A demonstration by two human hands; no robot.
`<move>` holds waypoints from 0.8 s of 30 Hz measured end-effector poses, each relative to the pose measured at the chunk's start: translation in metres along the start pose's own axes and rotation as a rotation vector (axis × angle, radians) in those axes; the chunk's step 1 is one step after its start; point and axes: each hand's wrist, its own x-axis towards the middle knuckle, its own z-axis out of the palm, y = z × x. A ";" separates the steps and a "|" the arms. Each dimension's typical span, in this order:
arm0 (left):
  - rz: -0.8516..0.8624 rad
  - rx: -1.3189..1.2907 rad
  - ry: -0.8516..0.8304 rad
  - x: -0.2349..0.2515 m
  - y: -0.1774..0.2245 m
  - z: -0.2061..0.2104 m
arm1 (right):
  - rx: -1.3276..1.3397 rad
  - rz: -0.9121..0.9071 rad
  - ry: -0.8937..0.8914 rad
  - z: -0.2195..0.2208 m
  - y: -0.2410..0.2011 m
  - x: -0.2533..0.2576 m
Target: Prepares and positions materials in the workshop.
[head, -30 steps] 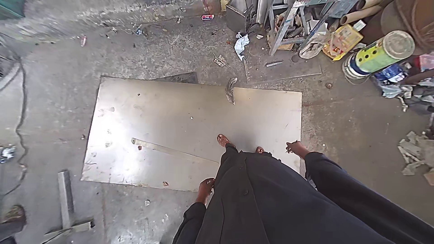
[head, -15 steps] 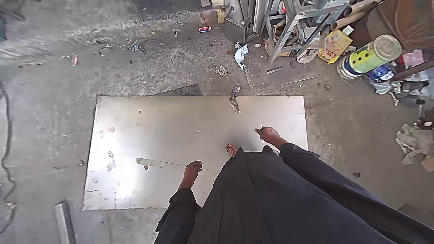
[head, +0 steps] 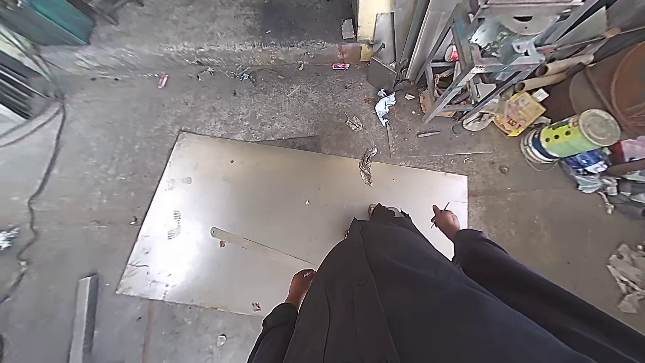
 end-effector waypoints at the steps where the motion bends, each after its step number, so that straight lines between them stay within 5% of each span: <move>1: -0.019 -0.012 0.004 -0.001 -0.004 0.001 | -0.023 -0.011 -0.008 0.000 -0.005 0.004; 5: -0.065 -0.079 0.067 0.000 -0.015 0.000 | -0.113 -0.102 -0.028 -0.007 -0.051 0.029; 12: -0.226 -0.468 0.179 0.002 0.039 -0.009 | -0.256 -0.294 -0.011 -0.044 -0.203 0.089; 21: -0.549 -0.806 0.236 -0.011 0.251 0.008 | -0.624 -0.417 -0.195 -0.105 -0.376 0.205; 24: -0.520 -0.885 0.234 -0.013 0.331 0.027 | -0.818 -0.514 -0.265 -0.127 -0.422 0.250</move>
